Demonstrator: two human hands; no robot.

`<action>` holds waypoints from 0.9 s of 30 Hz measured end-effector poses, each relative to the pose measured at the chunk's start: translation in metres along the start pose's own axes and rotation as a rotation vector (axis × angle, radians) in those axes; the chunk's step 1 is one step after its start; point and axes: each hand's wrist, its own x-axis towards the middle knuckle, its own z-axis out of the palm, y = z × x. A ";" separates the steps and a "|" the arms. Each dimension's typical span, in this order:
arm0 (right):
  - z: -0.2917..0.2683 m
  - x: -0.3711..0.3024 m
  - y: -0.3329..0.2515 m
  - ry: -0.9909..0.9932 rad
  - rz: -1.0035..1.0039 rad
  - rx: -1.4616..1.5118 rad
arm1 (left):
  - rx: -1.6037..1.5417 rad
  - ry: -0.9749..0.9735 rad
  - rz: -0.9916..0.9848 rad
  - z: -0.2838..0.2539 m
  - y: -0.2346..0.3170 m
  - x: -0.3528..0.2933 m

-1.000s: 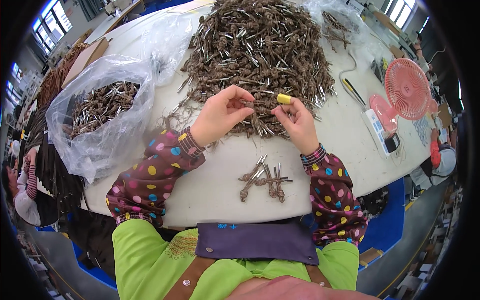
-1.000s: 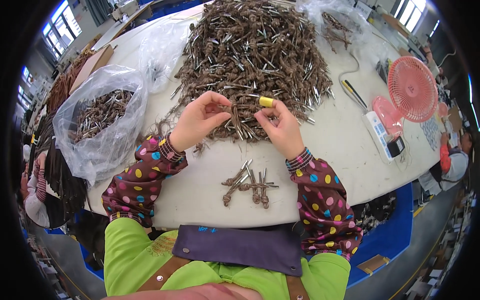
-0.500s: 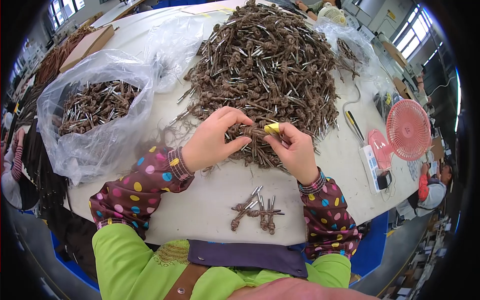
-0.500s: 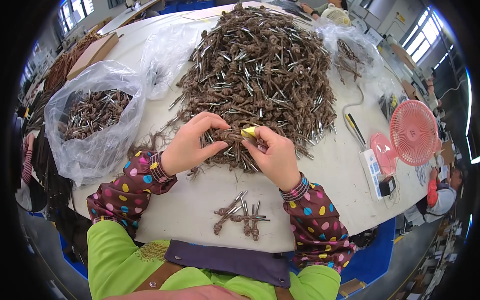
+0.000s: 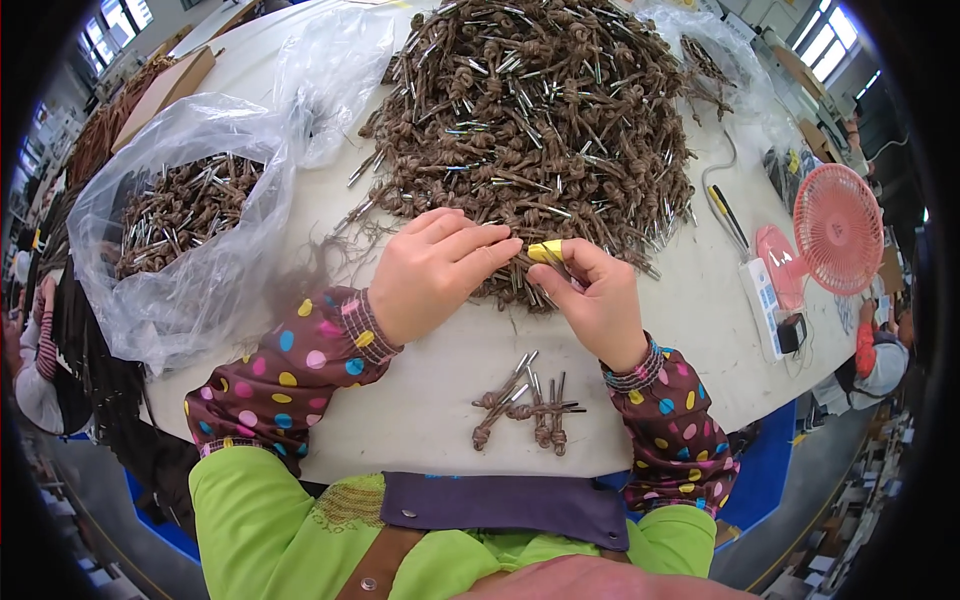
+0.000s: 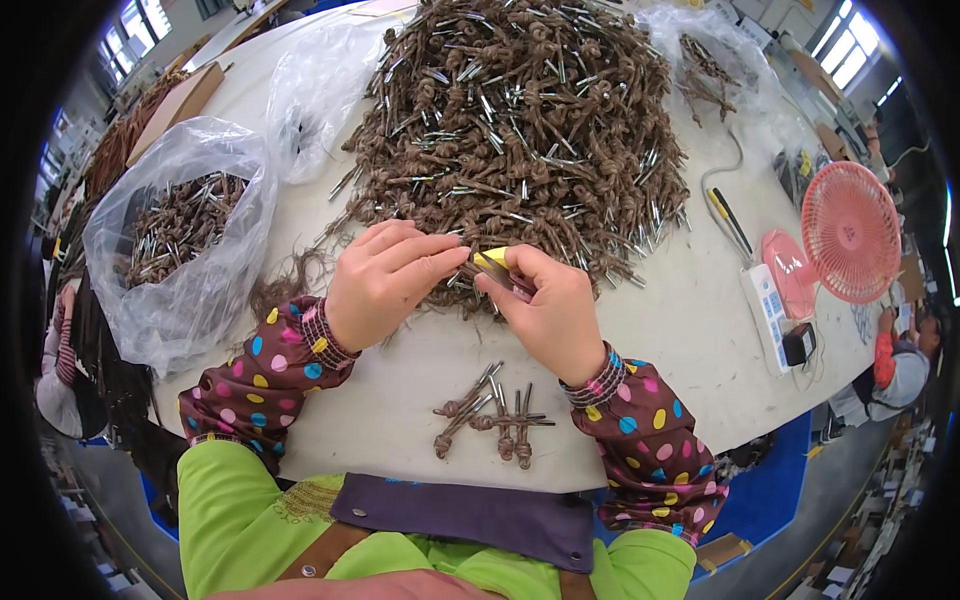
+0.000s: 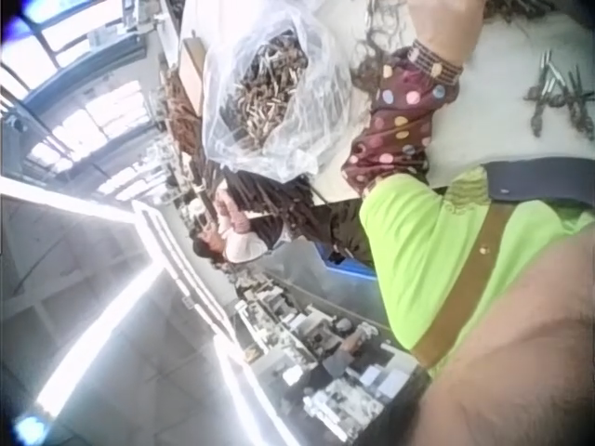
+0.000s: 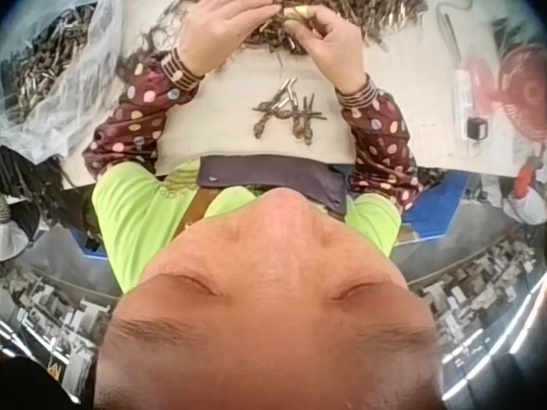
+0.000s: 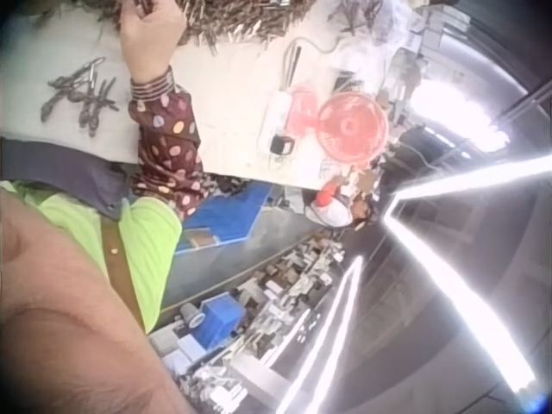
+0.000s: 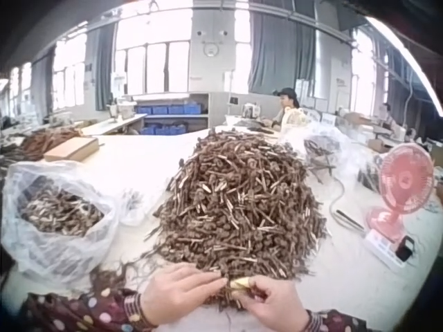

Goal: The person is assembling small mechanical or industrial components by sliding metal pins through fibrous or leather-like loops.

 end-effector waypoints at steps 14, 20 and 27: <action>-0.015 -0.004 0.011 -0.186 -0.003 0.201 | -0.987 -0.471 -0.499 -0.010 0.013 0.001; -0.010 -0.008 -0.001 -0.081 -0.110 0.092 | -1.601 -0.504 -0.807 0.002 0.011 -0.003; -0.019 -0.011 -0.018 0.024 -0.188 -0.184 | -1.224 -0.285 -0.657 0.009 0.014 -0.007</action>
